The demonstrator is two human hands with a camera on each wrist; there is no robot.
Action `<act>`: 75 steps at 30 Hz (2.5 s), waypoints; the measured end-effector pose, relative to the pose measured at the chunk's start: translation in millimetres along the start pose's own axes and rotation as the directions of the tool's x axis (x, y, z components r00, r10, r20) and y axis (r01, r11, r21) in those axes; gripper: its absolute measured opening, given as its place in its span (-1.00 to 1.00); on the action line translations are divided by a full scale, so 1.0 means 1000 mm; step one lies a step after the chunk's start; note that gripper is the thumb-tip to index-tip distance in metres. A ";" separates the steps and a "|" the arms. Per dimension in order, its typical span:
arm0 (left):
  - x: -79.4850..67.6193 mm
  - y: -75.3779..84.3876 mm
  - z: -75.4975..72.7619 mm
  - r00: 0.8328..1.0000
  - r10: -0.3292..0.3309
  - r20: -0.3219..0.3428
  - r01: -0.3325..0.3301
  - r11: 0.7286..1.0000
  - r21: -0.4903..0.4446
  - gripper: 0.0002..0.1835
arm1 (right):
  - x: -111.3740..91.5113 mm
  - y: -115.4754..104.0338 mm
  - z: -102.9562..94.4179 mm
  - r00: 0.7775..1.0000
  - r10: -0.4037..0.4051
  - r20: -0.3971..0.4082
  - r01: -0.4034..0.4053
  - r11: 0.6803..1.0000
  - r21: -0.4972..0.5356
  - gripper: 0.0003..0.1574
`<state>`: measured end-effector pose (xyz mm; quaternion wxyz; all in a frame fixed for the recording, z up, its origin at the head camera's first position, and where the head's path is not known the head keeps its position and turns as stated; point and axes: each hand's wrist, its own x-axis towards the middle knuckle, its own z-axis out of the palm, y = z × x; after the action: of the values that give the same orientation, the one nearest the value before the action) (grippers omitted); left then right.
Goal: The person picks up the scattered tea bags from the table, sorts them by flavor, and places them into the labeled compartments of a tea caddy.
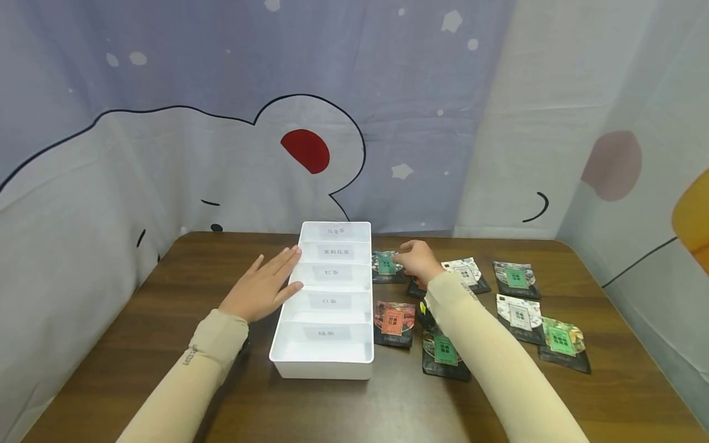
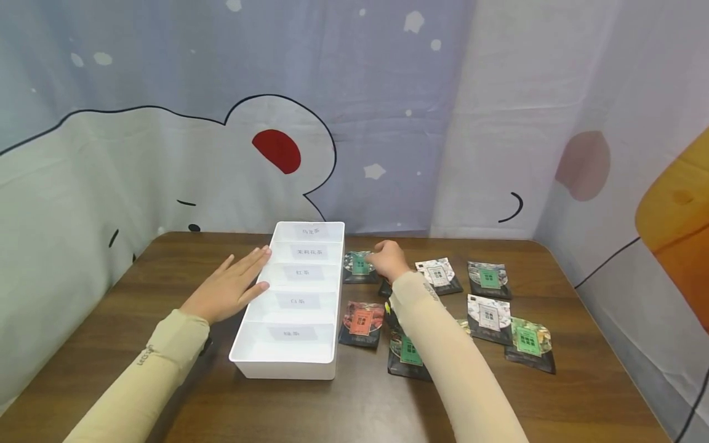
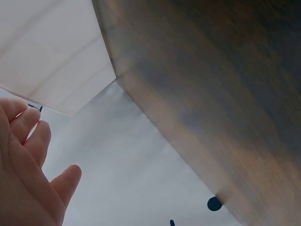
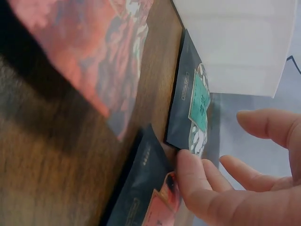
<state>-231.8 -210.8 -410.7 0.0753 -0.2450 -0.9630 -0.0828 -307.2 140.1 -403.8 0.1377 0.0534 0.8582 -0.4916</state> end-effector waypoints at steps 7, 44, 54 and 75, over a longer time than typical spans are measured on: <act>0.001 0.000 0.001 1.000 0.002 0.009 -0.002 1.000 -0.002 -0.21 | 0.003 0.004 -0.001 0.997 0.017 -0.073 -0.012 0.998 0.065 -0.36; 0.001 0.003 -0.002 0.998 -0.019 0.057 0.021 0.999 -0.041 -0.22 | -0.009 -0.003 -0.025 0.887 -0.296 -0.354 0.411 0.857 0.311 -0.70; 0.001 0.002 -0.001 0.999 -0.009 0.051 0.011 1.000 -0.029 -0.22 | -0.022 -0.021 -0.014 0.837 -0.412 -0.361 0.531 0.769 0.355 -0.69; 0.001 0.002 0.003 0.998 -0.033 0.053 0.034 0.999 -0.029 -0.23 | -0.020 -0.036 0.038 0.805 -0.555 -0.212 0.593 0.739 0.320 -0.83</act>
<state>-231.8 -208.0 -413.2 0.0448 -0.2320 -0.9673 -0.0919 -288.9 90.3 -386.6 -0.0774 -0.1637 0.7298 -0.6593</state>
